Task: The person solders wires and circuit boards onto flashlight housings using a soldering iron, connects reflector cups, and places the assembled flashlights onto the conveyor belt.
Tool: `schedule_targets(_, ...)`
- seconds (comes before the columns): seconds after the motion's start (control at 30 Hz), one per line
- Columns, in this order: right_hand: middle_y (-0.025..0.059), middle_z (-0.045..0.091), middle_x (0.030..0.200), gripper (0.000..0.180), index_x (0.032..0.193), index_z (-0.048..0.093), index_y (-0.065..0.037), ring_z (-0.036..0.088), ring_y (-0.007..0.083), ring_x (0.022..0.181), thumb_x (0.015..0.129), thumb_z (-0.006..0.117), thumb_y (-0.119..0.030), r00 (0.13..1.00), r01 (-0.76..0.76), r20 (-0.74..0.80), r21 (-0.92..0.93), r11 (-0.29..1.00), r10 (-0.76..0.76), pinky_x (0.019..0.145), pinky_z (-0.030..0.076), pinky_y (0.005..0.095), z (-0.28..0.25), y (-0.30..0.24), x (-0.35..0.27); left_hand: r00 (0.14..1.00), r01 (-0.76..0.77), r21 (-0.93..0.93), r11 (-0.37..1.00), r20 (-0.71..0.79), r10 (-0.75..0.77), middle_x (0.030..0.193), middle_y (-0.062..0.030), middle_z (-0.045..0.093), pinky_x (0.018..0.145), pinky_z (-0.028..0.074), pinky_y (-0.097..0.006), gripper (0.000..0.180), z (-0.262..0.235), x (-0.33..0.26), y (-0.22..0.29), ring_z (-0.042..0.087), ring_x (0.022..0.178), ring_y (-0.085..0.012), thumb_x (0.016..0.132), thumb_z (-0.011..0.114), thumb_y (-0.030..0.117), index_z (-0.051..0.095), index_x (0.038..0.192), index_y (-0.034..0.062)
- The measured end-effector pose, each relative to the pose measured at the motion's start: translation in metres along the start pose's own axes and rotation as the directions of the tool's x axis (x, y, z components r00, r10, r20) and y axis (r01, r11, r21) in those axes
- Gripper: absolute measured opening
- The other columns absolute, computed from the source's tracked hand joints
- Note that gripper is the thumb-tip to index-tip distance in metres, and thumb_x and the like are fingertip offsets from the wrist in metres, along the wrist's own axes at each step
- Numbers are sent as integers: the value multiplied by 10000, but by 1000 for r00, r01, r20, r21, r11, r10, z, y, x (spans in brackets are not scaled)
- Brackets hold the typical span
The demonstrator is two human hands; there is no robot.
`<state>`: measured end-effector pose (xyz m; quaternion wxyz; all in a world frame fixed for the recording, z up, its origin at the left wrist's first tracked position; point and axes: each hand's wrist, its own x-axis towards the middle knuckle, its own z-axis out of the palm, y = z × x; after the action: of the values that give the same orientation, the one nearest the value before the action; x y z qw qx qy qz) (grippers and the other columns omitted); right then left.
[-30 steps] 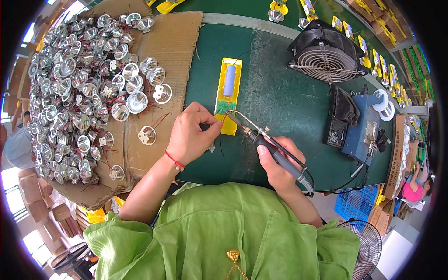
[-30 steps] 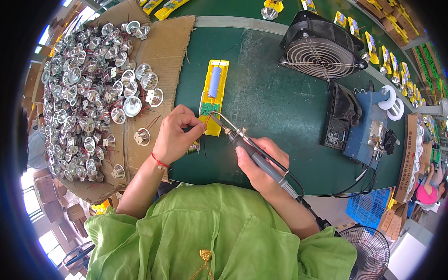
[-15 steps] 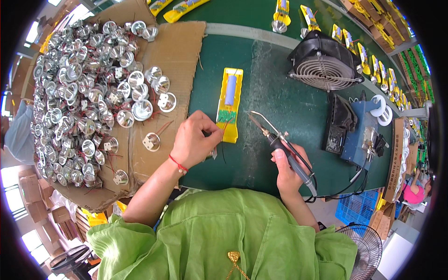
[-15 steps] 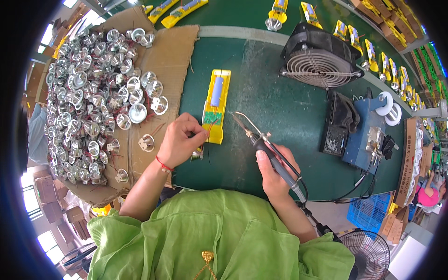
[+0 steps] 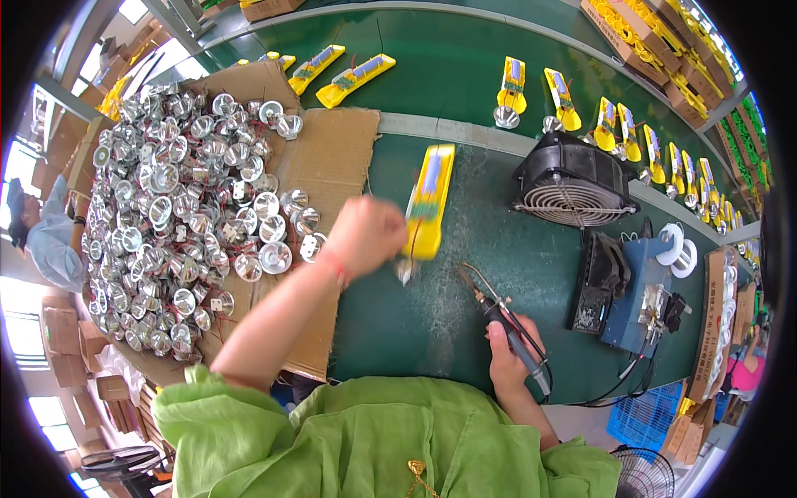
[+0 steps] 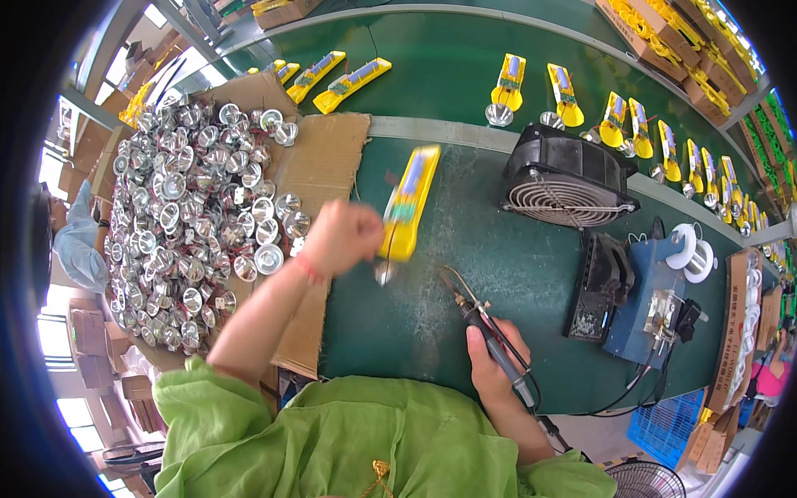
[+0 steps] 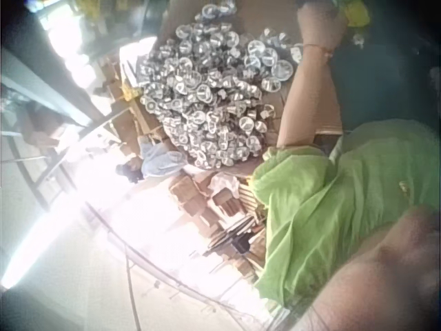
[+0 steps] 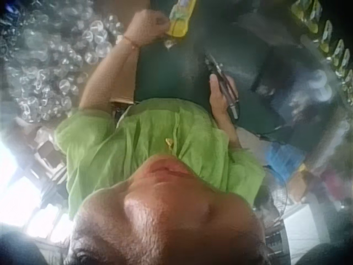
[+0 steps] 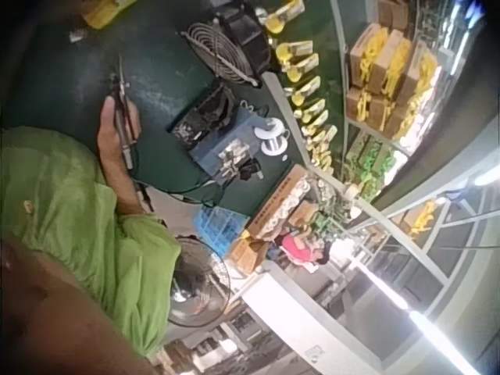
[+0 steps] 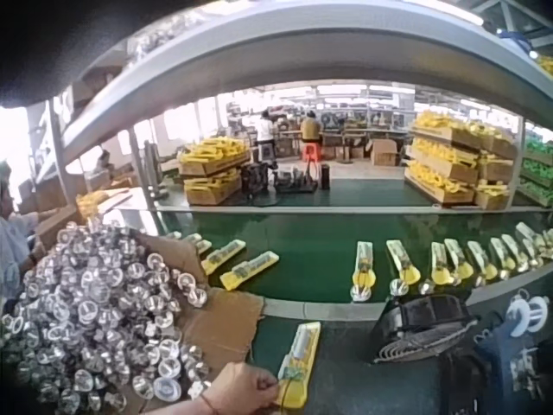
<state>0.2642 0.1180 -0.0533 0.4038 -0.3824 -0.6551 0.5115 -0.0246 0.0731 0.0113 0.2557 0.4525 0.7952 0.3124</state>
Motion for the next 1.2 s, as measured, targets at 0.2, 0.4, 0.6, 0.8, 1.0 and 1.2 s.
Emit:
schedule_targets(0.2, 94, 641, 776, 193, 970, 604, 30, 615, 134, 646, 820, 697, -47, 997, -26, 65, -82, 996, 31, 603, 499, 258, -5, -1, 3, 929, 77, 333, 940, -367, 54, 1091, -198, 664, 886, 509, -376, 432, -61, 201, -22, 650, 989, -299, 746, 702, 424, 701, 1011, 83)
schedule_targets(0.4, 127, 654, 840, 252, 995, 619, 13, 639, 179, 721, 800, 732, -100, 987, -101, 117, -56, 993, 107, 653, 509, 294, -8, -6, 6, 951, 298, 720, 626, -165, -262, 1134, -174, 657, 898, 508, -364, 614, -119, 214, -56, 642, 1038, -277, 657, 744, 420, 640, 1146, 63)
schedule_targets(0.6, 88, 660, 842, 244, 996, 616, 21, 631, 152, 716, 813, 727, -97, 991, -119, 57, -71, 990, 124, 641, 508, 280, -5, -6, 4, 988, 146, 716, 682, -136, -70, 760, -122, 692, 687, 552, -389, 436, -81, 104, -17, 684, 733, -282, 693, 679, 514, 730, 862, 115)
schedule_targets(0.8, 88, 654, 764, 195, 993, 616, 49, 598, 100, 620, 843, 689, -52, 999, -33, -20, 41, 999, 34, 587, 487, 229, 6, -8, 5, 955, 29, 627, 778, -247, 164, 722, -79, 621, 510, 497, -392, 487, 28, -76, 12, 632, 573, -276, 658, 764, 534, 583, 832, 117)
schedule_targets(1.0, 108, 656, 779, 197, 1002, 616, 58, 598, 116, 643, 874, 657, -86, 999, 42, 15, -22, 999, -42, 610, 492, 224, 3, -12, -1, 842, -53, 528, 848, -433, 322, 820, -69, 596, 650, 497, -378, 389, -2, -131, -15, 602, 734, -269, 682, 790, 398, 633, 857, 88)
schedule_targets(1.2, 87, 662, 759, 207, 997, 620, 55, 607, 97, 631, 857, 696, -77, 995, 91, -43, 31, 995, -89, 578, 486, 213, 6, -15, -5, 942, 71, 892, 446, -207, 265, 791, -33, 597, 748, 448, -367, 92, -17, -135, -63, 584, 816, -233, 769, 670, 179, 632, 735, 103)
